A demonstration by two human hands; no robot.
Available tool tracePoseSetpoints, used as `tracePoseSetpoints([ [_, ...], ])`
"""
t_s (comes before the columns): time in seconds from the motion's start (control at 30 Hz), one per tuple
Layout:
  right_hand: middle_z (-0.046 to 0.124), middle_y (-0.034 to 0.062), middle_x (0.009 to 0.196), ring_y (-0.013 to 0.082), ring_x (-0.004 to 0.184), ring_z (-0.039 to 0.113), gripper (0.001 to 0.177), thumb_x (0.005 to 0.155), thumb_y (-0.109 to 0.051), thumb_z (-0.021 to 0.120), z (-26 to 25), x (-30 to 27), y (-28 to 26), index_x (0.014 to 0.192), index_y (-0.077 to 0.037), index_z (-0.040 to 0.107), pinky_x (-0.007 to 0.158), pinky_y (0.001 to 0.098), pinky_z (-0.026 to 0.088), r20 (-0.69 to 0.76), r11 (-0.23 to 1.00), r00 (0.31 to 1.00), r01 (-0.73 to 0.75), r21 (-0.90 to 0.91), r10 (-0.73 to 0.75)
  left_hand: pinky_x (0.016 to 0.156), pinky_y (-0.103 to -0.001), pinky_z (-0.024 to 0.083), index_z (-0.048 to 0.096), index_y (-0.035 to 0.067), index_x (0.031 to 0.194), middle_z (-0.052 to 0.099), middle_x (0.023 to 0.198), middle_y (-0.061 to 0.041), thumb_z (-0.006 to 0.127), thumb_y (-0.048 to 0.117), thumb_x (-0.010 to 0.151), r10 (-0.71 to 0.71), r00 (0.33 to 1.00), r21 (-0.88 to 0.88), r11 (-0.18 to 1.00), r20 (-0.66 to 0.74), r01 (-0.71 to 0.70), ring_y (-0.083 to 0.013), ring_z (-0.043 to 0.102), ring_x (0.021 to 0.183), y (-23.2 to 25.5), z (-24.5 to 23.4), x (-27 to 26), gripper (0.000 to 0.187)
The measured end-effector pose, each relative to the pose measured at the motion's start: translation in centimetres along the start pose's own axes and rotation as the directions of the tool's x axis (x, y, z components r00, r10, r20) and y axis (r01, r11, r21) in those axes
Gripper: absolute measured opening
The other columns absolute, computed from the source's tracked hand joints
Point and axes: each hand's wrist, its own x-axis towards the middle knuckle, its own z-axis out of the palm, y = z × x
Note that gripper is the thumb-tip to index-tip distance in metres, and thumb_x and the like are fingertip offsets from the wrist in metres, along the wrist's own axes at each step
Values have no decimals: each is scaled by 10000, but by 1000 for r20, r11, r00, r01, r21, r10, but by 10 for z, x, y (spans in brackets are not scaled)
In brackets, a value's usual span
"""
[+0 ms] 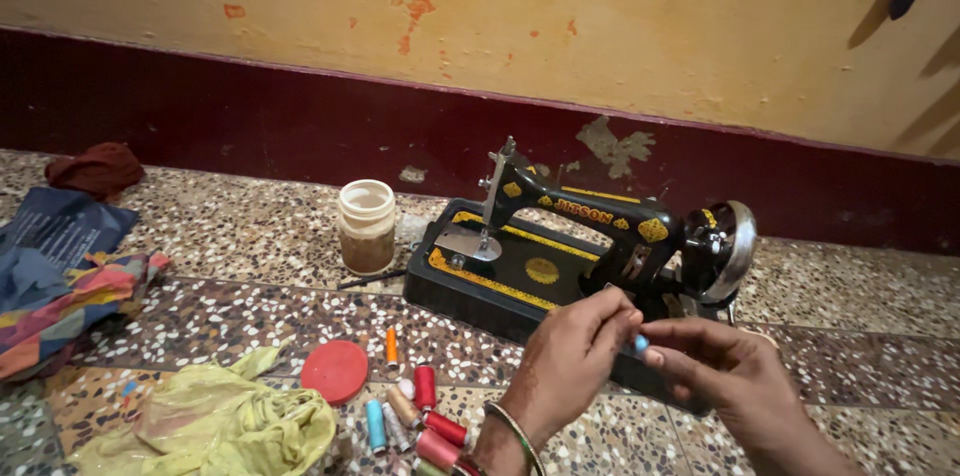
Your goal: The person sits on the floor and winds thread from a blue spool onto a wooden bobbin using the handwheel of a black Jitson sewing machine. They repeatedly rotate the handwheel to wind the thread, then stop to adjust the thread or inspect the bobbin.
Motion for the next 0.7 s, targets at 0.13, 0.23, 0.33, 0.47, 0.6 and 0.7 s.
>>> tracePoseSetpoints([
  [0.13, 729, 79, 752, 136, 578, 561, 276, 811, -203, 819, -1, 0, -7, 1056, -77, 821, 533, 266, 468, 106, 976, 987, -139, 164, 123, 641, -383, 512, 632, 41, 971, 683, 789, -93, 541, 255, 1055, 138, 985, -38, 989, -102, -143, -226, 684, 728, -12, 3, -3, 247],
  [0.23, 731, 21, 782, 110, 599, 574, 300, 816, -191, 771, 0, 3, -5, 1099, -95, 781, 590, 274, 540, 178, 909, 964, -249, 333, 199, 633, -393, 497, 630, 52, 973, 686, 800, -108, 545, 264, 1039, 75, 985, -1, 997, -157, -76, -262, 690, 745, -18, 9, -4, 238],
  [0.33, 751, 46, 800, 125, 611, 599, 294, 814, -122, 752, 3, 8, 4, 1103, -73, 761, 609, 280, 544, 182, 916, 967, -232, 327, 179, 620, -405, 483, 614, 38, 968, 672, 777, -148, 550, 276, 1044, 37, 978, -47, 998, -206, -48, -309, 682, 729, -24, 18, -3, 257],
  [0.47, 733, 90, 793, 163, 658, 655, 264, 842, -97, 753, 4, 6, 13, 1102, -53, 762, 648, 319, 608, 225, 939, 969, -167, 301, 100, 619, -399, 502, 604, 21, 948, 683, 768, -152, 541, 258, 1049, 89, 966, -160, 978, -244, -131, -322, 696, 709, -36, 24, 2, 264],
  [0.6, 790, 129, 922, 195, 820, 756, 287, 869, -102, 716, 13, 1, 5, 1150, -44, 739, 732, 360, 645, 198, 901, 976, -165, 401, 90, 610, -419, 503, 607, 35, 942, 695, 772, -146, 533, 284, 1041, 6, 955, -147, 988, -296, -51, -333, 702, 718, -36, 30, 1, 278],
  [0.7, 793, 156, 1013, 209, 905, 770, 305, 902, -101, 672, 22, -5, -5, 1190, -22, 731, 824, 369, 653, 177, 881, 972, -214, 423, 152, 610, -450, 484, 574, 50, 929, 680, 747, -146, 492, 320, 1059, -58, 935, -47, 998, -349, 44, -338, 704, 726, -29, 35, -2, 311],
])
